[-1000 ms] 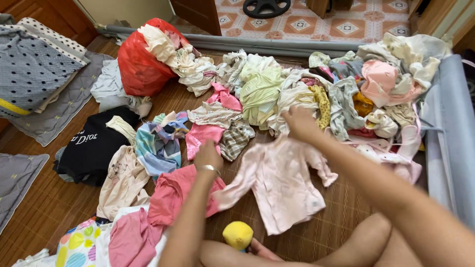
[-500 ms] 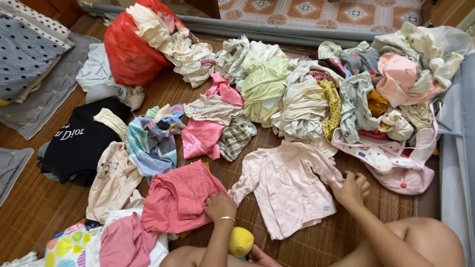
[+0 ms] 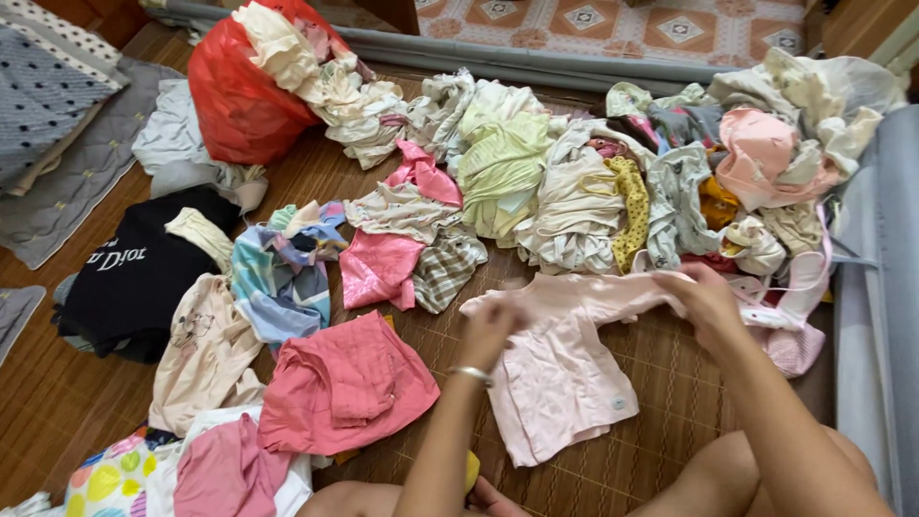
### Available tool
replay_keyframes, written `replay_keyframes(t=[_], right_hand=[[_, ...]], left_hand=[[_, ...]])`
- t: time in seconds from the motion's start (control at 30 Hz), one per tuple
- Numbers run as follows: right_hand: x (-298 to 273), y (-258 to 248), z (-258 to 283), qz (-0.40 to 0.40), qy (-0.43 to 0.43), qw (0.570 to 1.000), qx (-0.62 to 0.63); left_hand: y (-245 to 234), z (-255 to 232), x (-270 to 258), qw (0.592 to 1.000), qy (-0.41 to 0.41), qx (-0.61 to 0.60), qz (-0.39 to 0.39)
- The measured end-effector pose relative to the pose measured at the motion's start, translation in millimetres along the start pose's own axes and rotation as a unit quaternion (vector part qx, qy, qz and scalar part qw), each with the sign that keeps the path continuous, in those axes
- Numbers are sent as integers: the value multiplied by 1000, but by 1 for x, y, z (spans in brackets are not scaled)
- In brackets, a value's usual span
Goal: Folding and sorting a pile of baby clothes on a floor mat.
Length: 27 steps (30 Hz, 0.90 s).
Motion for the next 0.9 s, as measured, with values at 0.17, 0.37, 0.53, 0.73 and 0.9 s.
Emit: replay_keyframes(t=[0.17, 0.37, 0.53, 0.73, 0.9], right_hand=[[-27, 60, 59, 66, -94, 992, 42], [-82, 151, 64, 335, -95, 933, -89], [-55, 110, -59, 179, 41, 887, -424], [-35, 77, -224, 208, 139, 903, -350], [-77, 37, -186, 265, 243, 919, -163]], left_hand=[[34, 60, -11, 973, -9, 227, -26], [-12, 116, -90, 906, -62, 349, -230], [9, 104, -138, 917, -297, 255, -75], [-9, 201, -128, 953, -225, 147, -139], [-47, 207, -136, 963, -230, -79, -118]])
Point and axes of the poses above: each hand's wrist, its own x-axis towards the middle knuckle, its own y-axis out of the palm, z = x × y, the point moved 7 cm from there along x, towards the middle knuckle, and after that the axes turned 8 degrees about z, right-handed, at the moved point
